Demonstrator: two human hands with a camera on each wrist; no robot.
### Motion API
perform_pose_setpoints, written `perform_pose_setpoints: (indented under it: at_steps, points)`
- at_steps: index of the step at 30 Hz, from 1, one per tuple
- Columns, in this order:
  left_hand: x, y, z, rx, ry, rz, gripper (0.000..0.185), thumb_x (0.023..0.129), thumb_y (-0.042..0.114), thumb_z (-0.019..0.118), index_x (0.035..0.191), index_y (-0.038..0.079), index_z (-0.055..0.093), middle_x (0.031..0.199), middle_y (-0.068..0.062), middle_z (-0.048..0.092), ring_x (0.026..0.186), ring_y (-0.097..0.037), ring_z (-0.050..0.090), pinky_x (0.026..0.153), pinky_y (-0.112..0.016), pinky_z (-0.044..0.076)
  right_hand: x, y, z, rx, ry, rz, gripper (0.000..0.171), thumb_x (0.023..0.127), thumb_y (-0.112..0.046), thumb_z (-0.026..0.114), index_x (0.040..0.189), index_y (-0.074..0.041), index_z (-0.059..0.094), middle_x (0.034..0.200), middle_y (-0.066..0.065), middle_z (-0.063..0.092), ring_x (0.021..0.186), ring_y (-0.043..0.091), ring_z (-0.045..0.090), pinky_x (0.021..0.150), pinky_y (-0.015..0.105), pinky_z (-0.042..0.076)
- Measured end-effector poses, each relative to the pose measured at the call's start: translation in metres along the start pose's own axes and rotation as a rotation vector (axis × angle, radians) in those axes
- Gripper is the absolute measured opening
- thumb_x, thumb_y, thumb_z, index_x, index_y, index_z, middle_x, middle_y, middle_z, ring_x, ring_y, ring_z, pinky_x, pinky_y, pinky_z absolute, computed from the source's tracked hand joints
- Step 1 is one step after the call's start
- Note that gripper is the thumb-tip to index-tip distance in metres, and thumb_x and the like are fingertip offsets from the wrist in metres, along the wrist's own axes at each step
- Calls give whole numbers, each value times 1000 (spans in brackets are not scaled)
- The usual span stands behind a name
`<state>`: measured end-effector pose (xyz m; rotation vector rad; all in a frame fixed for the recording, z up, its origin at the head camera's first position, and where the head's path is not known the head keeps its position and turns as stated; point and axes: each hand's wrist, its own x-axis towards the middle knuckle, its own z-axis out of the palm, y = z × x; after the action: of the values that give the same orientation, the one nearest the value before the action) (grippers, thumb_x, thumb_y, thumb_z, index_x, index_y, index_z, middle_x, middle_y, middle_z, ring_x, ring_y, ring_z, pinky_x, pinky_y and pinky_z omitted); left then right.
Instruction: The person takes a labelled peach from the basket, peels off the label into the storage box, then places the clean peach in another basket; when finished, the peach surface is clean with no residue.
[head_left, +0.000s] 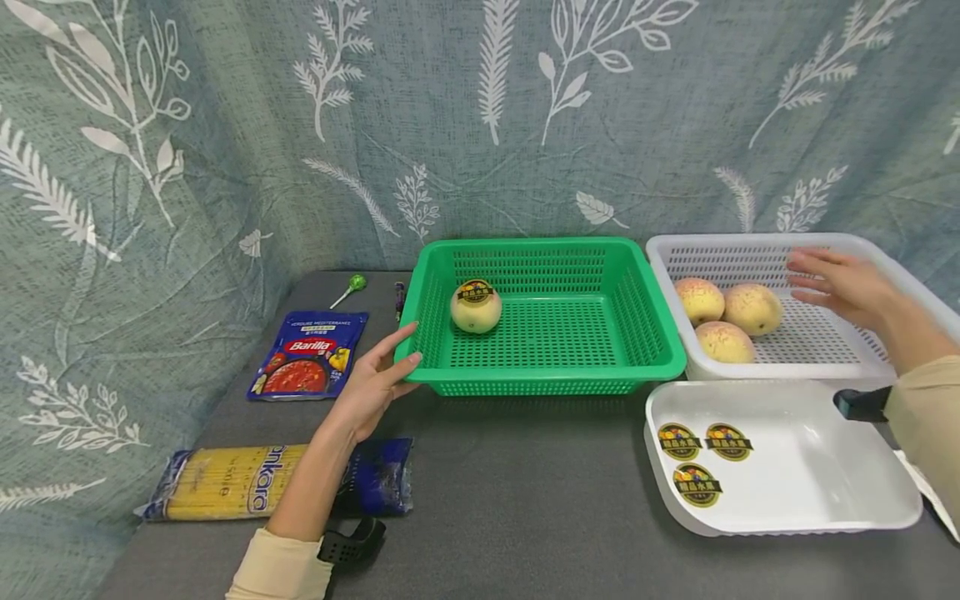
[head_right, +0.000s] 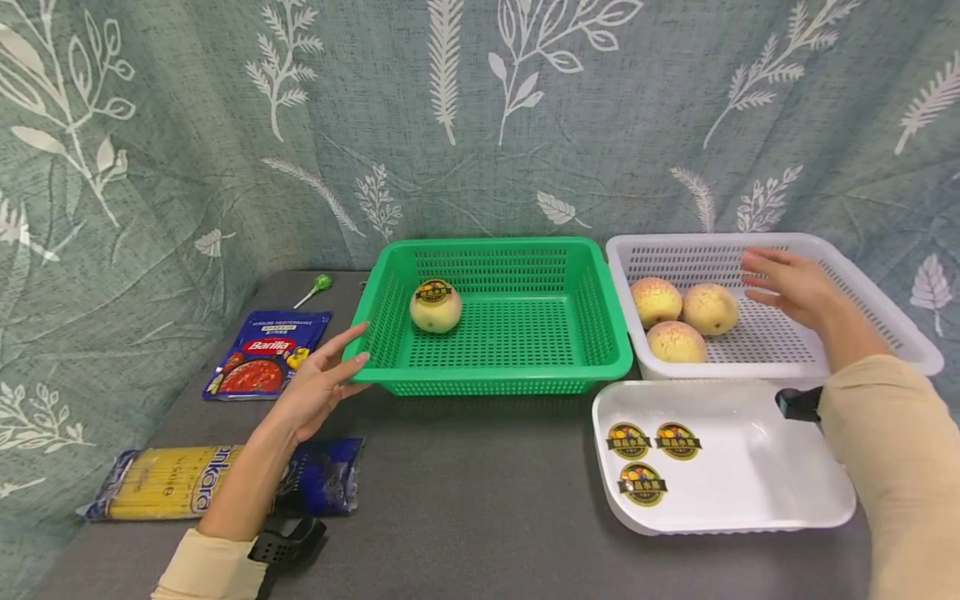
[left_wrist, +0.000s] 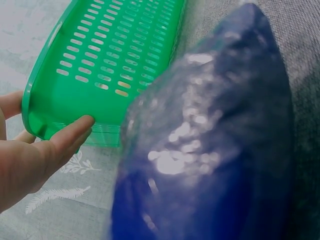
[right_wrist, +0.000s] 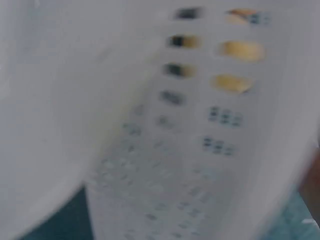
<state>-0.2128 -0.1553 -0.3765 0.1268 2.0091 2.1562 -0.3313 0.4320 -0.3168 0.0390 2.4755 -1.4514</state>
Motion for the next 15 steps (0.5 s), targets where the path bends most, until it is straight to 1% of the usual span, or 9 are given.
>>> perform_pose_setpoints:
  at_steps: [2,4,6,8,10,12,15]
  points:
    - [0,1,0,1,3,1,57,102,12,46,153,9,20,155,-14,16,130,-38,33,104,-53,33,0,-15,0,7,-43,-30,85,98,-52,36,151,-2,-6,150,11,21,110,-1,48,86,17,46]
    - [0,1,-1,3,6,1,57,102,12,47,153,9,21,155,-14,16,130,-36,35,104,-52,33,0,-30,3,21,-102,-57,80,100,-49,34,152,-3,-4,143,9,27,97,-9,50,86,19,48]
    - [0,2,-1,4,9,3,57,102,12,47,153,10,22,155,-13,16,128,-34,39,104,-52,34,1,-47,9,28,-156,-66,77,101,-49,32,153,-5,-3,144,8,28,98,-9,53,88,23,48]
    - [-1,2,-1,4,11,5,57,102,11,47,153,10,22,155,-12,16,125,-31,43,104,-51,34,3,-62,18,31,-201,-72,75,101,-50,30,154,-6,0,148,12,25,100,-6,53,92,28,47]
    - [-1,2,-1,8,13,8,57,102,12,47,153,10,23,155,-12,16,123,-29,45,103,-51,35,6,-77,29,29,-240,-74,76,100,-53,28,154,-6,2,152,19,17,103,-3,53,95,33,46]
    - [-1,2,-1,14,10,9,57,102,12,47,153,9,22,156,-12,15,124,-30,45,104,-51,34,9,-91,41,45,-280,-71,77,99,-55,28,154,-6,3,153,21,14,109,3,50,98,38,44]
    - [-1,1,-1,19,5,12,56,102,11,46,153,8,22,156,-13,12,129,-34,38,104,-50,34,15,-111,60,98,-337,-54,78,99,-56,30,154,-7,3,154,23,13,121,14,46,101,43,40]
